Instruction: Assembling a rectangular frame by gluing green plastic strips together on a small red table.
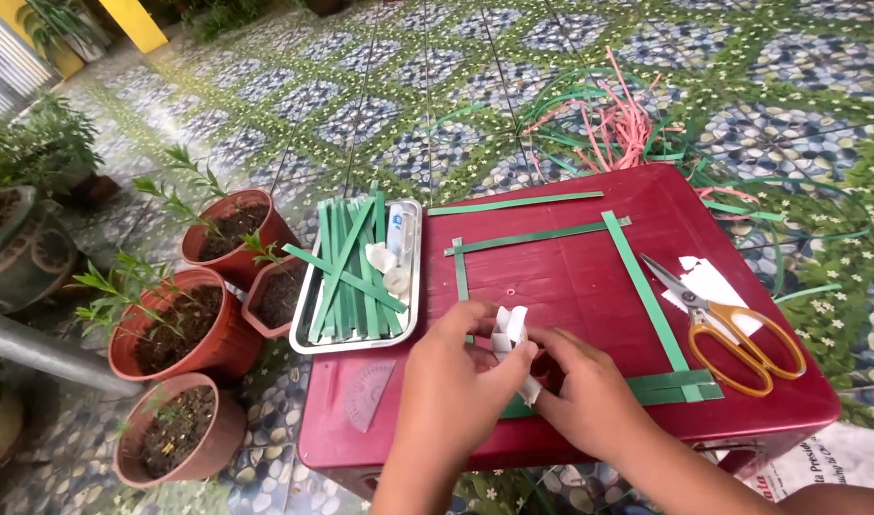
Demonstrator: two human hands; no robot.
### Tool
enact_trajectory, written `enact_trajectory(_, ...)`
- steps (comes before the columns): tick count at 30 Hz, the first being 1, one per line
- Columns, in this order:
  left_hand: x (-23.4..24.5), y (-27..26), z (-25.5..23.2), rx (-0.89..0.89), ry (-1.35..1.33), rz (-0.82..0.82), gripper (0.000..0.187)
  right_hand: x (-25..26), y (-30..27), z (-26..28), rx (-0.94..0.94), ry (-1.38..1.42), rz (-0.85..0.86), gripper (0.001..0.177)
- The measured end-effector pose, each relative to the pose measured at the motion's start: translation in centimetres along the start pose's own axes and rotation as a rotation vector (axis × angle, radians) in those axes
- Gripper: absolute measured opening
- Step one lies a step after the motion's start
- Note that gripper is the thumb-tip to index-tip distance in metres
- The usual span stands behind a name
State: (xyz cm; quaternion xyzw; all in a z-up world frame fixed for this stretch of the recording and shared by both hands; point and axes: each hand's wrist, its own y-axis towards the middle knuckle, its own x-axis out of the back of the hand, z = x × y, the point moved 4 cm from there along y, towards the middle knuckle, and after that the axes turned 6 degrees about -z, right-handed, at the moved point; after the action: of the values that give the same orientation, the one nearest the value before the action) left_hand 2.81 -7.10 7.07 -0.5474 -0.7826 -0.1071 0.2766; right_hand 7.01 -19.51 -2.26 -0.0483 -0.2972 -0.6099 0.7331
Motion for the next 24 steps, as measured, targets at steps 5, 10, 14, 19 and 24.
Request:
enact_trajectory(5,1.2,0.3,0.3,-0.022,-0.108,0.095,0.033,-0.1,0.2,-0.2,-0.077,-0.078,0.081,0.050)
enact_trajectory(10,1.0,2.6,2.8,-0.234,-0.122,0.131,0.022,-0.5,0.2,0.0,-0.113,-0.080,0.148,0.050)
enact_trajectory(14,1.4,2.3,2.1,-0.293,-0.086,0.121,0.015,-0.6,0.2,0.0,-0.160,-0.078,0.182,0.050)
enact_trajectory(19,2.2,1.4,0.8,-0.006,0.128,0.048,0.019,-0.7,0.1,0.0,-0.152,-0.083,0.162,0.049)
enact_trajectory(24,1.8,1.3,1.2,0.058,0.290,0.010,0.027,-0.8,-0.3,-0.3,-0.238,-0.161,0.216,0.053)
